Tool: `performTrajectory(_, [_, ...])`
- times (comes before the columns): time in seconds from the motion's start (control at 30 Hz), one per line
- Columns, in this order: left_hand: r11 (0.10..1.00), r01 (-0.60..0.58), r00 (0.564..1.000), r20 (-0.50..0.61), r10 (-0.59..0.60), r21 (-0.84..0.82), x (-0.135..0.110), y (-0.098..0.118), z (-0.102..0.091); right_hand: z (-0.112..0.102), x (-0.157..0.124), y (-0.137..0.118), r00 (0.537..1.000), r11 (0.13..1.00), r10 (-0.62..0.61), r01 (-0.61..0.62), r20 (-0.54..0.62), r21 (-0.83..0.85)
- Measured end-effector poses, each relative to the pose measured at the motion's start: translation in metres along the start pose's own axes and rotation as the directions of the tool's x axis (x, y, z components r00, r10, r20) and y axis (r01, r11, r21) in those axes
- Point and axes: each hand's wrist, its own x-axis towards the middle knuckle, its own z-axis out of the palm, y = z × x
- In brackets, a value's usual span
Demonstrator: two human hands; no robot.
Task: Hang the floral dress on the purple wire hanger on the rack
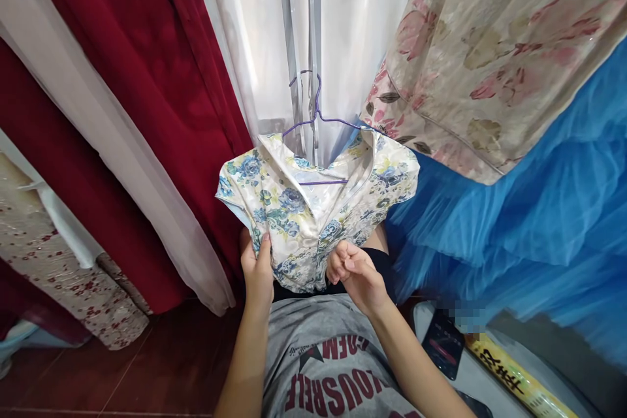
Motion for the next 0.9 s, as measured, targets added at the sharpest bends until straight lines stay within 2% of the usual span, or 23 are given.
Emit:
performTrajectory(0.07, [1.000, 0.014, 1.000, 0.000, -0.014, -0.027, -0.002, 0.002, 0.001, -0.005, 0.005, 0.003, 0.996, 0.972, -0.031, 0.010, -0.086, -0.235])
performTrajectory(0.13, [0.998, 0.043, 0.999, -0.006, -0.043, -0.042, -0.005, 0.004, 0.004, -0.008, 0.012, 0.006, 0.984, 0.867, -0.083, -0.006, -0.156, -0.498])
performTrajectory(0.23, [0.993, 0.102, 0.995, -0.004, -0.102, -0.053, -0.009, 0.008, 0.009, -0.007, 0.026, 0.007, 0.986, 0.675, -0.124, 0.001, -0.111, -0.738])
performTrajectory(0.33, [0.990, 0.125, 0.992, -0.005, -0.125, -0.061, -0.009, 0.011, 0.010, -0.001, 0.035, 0.007, 0.988, 0.568, -0.151, 0.052, -0.042, -0.822])
performTrajectory(0.4, [0.993, 0.110, 0.994, 0.005, -0.110, -0.045, -0.006, 0.011, 0.007, 0.004, 0.037, 0.007, 0.984, 0.579, -0.174, 0.063, -0.048, -0.813])
performTrajectory(0.47, [1.000, 0.008, 0.999, -0.032, -0.007, 0.011, -0.002, 0.008, 0.002, 0.005, 0.035, 0.008, 0.982, 0.683, -0.164, 0.045, -0.093, -0.729])
performTrajectory(0.5, [0.994, -0.087, 0.993, -0.078, 0.092, 0.063, 0.000, 0.005, 0.000, 0.005, 0.033, 0.008, 0.982, 0.745, -0.144, 0.024, -0.126, -0.667])
performTrajectory(0.53, [0.970, -0.200, 0.967, -0.132, 0.218, 0.134, 0.001, 0.001, -0.002, 0.004, 0.031, 0.009, 0.980, 0.796, -0.119, -0.003, -0.162, -0.606])
performTrajectory(0.6, [0.863, -0.401, 0.861, -0.196, 0.470, 0.308, -0.001, -0.009, -0.003, 0.002, 0.027, 0.012, 0.972, 0.852, -0.073, -0.054, -0.221, -0.520])
performTrajectory(0.63, [0.800, -0.465, 0.817, -0.165, 0.553, 0.379, -0.005, -0.015, -0.002, 0.001, 0.025, 0.013, 0.968, 0.864, -0.058, -0.073, -0.243, -0.497])
performTrajectory(0.67, [0.749, -0.508, 0.803, -0.080, 0.591, 0.426, -0.010, -0.022, 0.001, 0.000, 0.024, 0.014, 0.965, 0.871, -0.052, -0.082, -0.256, -0.484])
performTrajectory(0.7, [0.718, -0.538, 0.813, 0.044, 0.581, 0.443, -0.015, -0.028, 0.006, 0.000, 0.023, 0.016, 0.963, 0.876, -0.054, -0.081, -0.262, -0.475])
performTrajectory(0.77, [0.730, -0.548, 0.835, 0.318, 0.449, 0.409, -0.027, -0.040, 0.019, 0.001, 0.021, 0.017, 0.962, 0.883, -0.072, -0.062, -0.263, -0.465])
performTrajectory(0.8, [0.759, -0.526, 0.832, 0.416, 0.366, 0.384, -0.032, -0.045, 0.026, 0.002, 0.021, 0.017, 0.961, 0.886, -0.081, -0.051, -0.264, -0.460])
performTrajectory(0.83, [0.789, -0.493, 0.830, 0.470, 0.300, 0.367, -0.036, -0.048, 0.032, 0.003, 0.020, 0.016, 0.960, 0.890, -0.087, -0.045, -0.266, -0.454])
performTrajectory(0.9, [0.818, -0.445, 0.841, 0.485, 0.241, 0.364, -0.039, -0.050, 0.043, 0.005, 0.020, 0.014, 0.955, 0.900, -0.081, -0.052, -0.284, -0.433])
